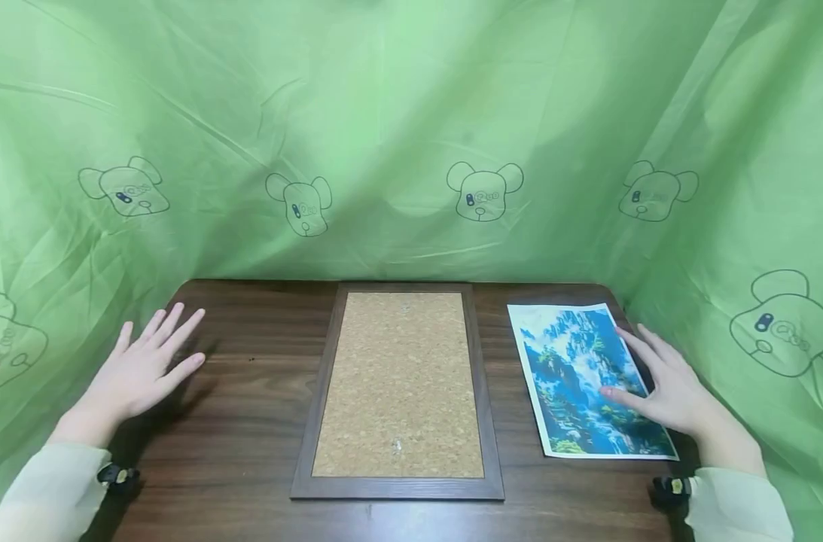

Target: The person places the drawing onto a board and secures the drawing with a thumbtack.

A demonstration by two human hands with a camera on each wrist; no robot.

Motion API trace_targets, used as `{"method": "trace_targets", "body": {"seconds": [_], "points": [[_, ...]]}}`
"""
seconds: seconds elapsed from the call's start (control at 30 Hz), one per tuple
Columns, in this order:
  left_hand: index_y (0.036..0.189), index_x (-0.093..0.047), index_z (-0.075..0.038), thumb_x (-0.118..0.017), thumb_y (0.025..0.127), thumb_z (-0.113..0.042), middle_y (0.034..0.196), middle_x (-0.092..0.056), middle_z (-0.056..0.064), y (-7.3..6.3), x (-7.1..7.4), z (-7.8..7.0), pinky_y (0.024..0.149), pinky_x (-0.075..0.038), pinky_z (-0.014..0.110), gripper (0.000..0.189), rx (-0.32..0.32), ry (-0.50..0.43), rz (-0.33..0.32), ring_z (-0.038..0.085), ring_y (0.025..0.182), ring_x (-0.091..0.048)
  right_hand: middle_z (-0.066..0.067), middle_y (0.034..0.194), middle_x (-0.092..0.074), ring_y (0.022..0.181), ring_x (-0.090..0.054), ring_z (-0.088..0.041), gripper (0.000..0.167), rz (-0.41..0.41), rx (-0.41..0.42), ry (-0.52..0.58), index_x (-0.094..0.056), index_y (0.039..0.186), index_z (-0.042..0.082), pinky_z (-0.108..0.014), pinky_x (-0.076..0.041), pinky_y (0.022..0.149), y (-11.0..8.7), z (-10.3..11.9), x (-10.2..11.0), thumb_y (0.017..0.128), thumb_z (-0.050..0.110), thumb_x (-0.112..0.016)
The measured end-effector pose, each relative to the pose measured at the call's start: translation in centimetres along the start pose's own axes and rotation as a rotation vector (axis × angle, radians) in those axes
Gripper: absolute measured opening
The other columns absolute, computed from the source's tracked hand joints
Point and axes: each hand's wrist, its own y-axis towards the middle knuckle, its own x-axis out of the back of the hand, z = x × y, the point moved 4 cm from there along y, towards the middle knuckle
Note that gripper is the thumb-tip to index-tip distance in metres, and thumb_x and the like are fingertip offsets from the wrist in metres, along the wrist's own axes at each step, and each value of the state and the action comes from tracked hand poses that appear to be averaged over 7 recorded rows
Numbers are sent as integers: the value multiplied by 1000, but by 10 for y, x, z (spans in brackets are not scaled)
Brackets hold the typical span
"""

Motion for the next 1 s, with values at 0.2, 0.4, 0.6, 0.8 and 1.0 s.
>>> {"method": "trace_targets", "body": {"seconds": [0.2,0.4,0.6,0.8,1.0], "points": [[178,-8,-34,-53,113,-53,181,-12,18,11,7,-26,124,13,74,81,35,-161,-36,51,164,-15,-39,174,-15,154,-14,-69,107,-1,-131,113,-15,177,15,-91,-13,110,-2,-10,1,97,31,-84],[177,-17,-27,-61,112,-44,169,-41,26,29,14,-64,116,-29,78,80,8,-352,-108,56,150,-43,-41,171,-18,149,-22,-71,100,30,-245,170,-11,176,7,-89,-28,102,-1,-19,-9,105,35,-75],[172,-31,-24,-66,111,-36,155,-61,19,51,1,-98,104,-51,64,72,6,-627,-90,43,132,-65,-47,162,-28,137,-36,-72,98,19,-340,232,-11,173,-1,-85,-37,97,-1,-23,-21,107,38,-72],[163,-48,-21,-75,107,-28,148,-67,15,71,-21,-135,85,-59,45,63,-37,-822,-23,26,113,-74,-49,154,-38,129,-44,-70,90,-1,-326,222,-22,168,-9,-76,-44,92,6,-31,-28,108,36,-71],[160,-51,-10,-74,107,-20,146,-67,21,78,-42,-156,91,-57,46,59,-96,-940,98,28,113,-72,-49,150,-42,123,-51,-67,89,40,-335,183,-27,165,-13,-68,-50,86,6,-34,-36,107,36,-73]]}}
